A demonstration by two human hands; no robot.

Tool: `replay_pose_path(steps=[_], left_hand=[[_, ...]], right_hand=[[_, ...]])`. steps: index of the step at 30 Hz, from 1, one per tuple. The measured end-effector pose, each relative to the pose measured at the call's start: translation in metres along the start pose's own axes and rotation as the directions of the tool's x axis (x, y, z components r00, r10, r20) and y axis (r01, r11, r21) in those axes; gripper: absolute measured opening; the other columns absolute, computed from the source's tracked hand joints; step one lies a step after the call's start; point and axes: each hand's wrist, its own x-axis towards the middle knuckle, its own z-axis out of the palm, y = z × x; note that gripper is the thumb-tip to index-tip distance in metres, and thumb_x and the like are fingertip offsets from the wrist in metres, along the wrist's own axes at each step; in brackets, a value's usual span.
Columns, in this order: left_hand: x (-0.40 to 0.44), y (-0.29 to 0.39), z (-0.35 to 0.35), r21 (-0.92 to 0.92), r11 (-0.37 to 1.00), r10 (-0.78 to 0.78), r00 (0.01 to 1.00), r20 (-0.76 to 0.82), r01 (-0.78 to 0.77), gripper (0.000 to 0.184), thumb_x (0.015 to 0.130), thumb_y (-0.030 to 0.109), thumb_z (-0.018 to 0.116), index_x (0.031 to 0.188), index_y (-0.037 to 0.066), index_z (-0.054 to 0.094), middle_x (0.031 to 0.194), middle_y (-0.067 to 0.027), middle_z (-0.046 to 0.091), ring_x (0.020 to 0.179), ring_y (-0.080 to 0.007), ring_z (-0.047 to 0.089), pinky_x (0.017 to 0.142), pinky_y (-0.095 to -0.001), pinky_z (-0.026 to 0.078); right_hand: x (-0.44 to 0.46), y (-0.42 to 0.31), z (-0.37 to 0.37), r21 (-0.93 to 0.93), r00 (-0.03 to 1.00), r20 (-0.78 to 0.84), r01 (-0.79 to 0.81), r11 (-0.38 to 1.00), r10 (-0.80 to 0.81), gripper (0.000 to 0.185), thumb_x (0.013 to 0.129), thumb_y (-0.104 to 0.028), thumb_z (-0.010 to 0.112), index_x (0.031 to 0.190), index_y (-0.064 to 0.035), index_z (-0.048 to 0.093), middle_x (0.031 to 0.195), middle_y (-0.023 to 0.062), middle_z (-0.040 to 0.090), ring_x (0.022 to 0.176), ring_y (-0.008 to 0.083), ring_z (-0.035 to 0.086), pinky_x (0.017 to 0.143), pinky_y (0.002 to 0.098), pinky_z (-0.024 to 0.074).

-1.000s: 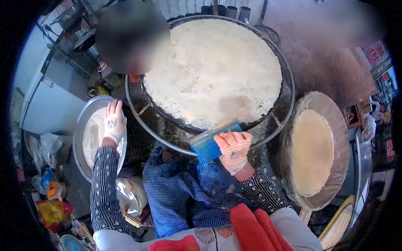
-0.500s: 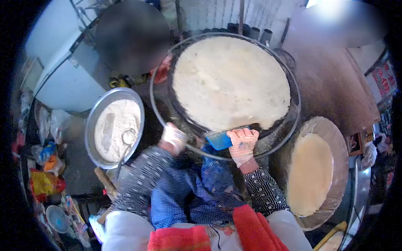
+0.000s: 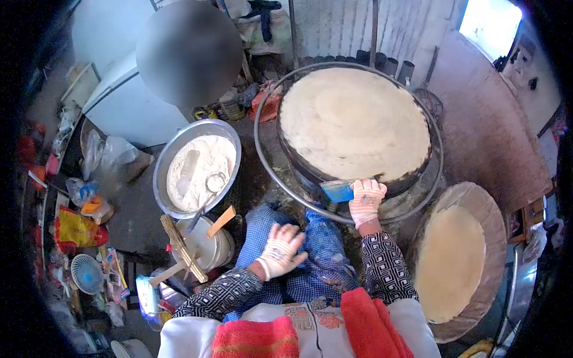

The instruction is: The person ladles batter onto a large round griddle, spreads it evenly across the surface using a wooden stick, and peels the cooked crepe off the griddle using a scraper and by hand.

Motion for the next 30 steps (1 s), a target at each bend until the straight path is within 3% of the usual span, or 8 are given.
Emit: replay_pose_path(steps=[3, 9, 19, 22, 30], left_hand=[[-0.027, -0.025, 0.004, 0.063, 0.997, -0.042, 0.99, -0.131, 0.05, 0.06, 0.084, 0.039, 0.067, 0.13, 0.004, 0.049, 0.134, -0.0224, 0.044, 0.128, -0.0408, 0.039, 0.111, -0.0573, 0.024], [-0.028, -0.039, 0.022, 0.001, 0.999, -0.039, 0.98, -0.196, 0.04, 0.06, 0.084, 0.038, 0.067, 0.129, 0.004, 0.047, 0.133, -0.0232, 0.045, 0.126, -0.0439, 0.04, 0.11, -0.0567, 0.029], [-0.03, -0.026, 0.018, -0.04, 0.997, -0.075, 0.971, -0.228, 0.067, 0.058, 0.084, 0.033, 0.069, 0.129, 0.004, 0.048, 0.133, -0.023, 0.046, 0.125, -0.0436, 0.042, 0.108, -0.0542, 0.033], [-0.035, -0.023, 0.021, -0.035, 0.996, -0.089, 0.966, -0.242, 0.083, 0.057, 0.084, 0.032, 0.071, 0.128, 0.004, 0.049, 0.132, -0.023, 0.046, 0.125, -0.0435, 0.042, 0.107, -0.054, 0.034], [-0.044, -0.024, 0.027, -0.035, 0.993, -0.12, 0.965, -0.233, 0.115, 0.053, 0.085, 0.031, 0.069, 0.126, 0.003, 0.052, 0.129, -0.0223, 0.048, 0.122, -0.0419, 0.045, 0.106, -0.0522, 0.036]], right_hand=[[-0.001, 0.001, 0.001, 0.036, 0.998, 0.055, -0.037, 0.999, 0.035, 0.006, 0.071, -0.017, 0.062, 0.076, -0.0207, 0.062, 0.077, 0.0002, 0.062, 0.085, 0.0214, 0.058, 0.081, 0.043, 0.0351], [-0.005, 0.003, -0.005, 0.009, 0.998, 0.068, -0.012, 1.0, 0.012, 0.004, 0.074, -0.018, 0.061, 0.077, -0.0196, 0.06, 0.078, -0.0001, 0.06, 0.084, 0.0211, 0.057, 0.08, 0.0432, 0.0349], [-0.001, 0.0, -0.001, -0.019, 0.999, 0.048, 0.016, 1.0, -0.015, 0.007, 0.078, -0.023, 0.063, 0.077, -0.0183, 0.058, 0.077, -0.0004, 0.06, 0.083, 0.0205, 0.057, 0.08, 0.043, 0.0354], [0.001, -0.002, -0.001, 0.029, 1.0, 0.021, 0.001, 1.0, -0.001, 0.011, 0.069, -0.013, 0.063, 0.078, -0.0197, 0.062, 0.079, 0.0003, 0.06, 0.085, 0.0227, 0.057, 0.081, 0.0431, 0.035], [0.001, -0.002, -0.001, -0.002, 0.998, 0.053, -0.019, 1.0, 0.019, 0.014, 0.068, -0.012, 0.064, 0.079, -0.0191, 0.062, 0.083, 0.0023, 0.061, 0.088, 0.0235, 0.058, 0.082, 0.0434, 0.0356]])
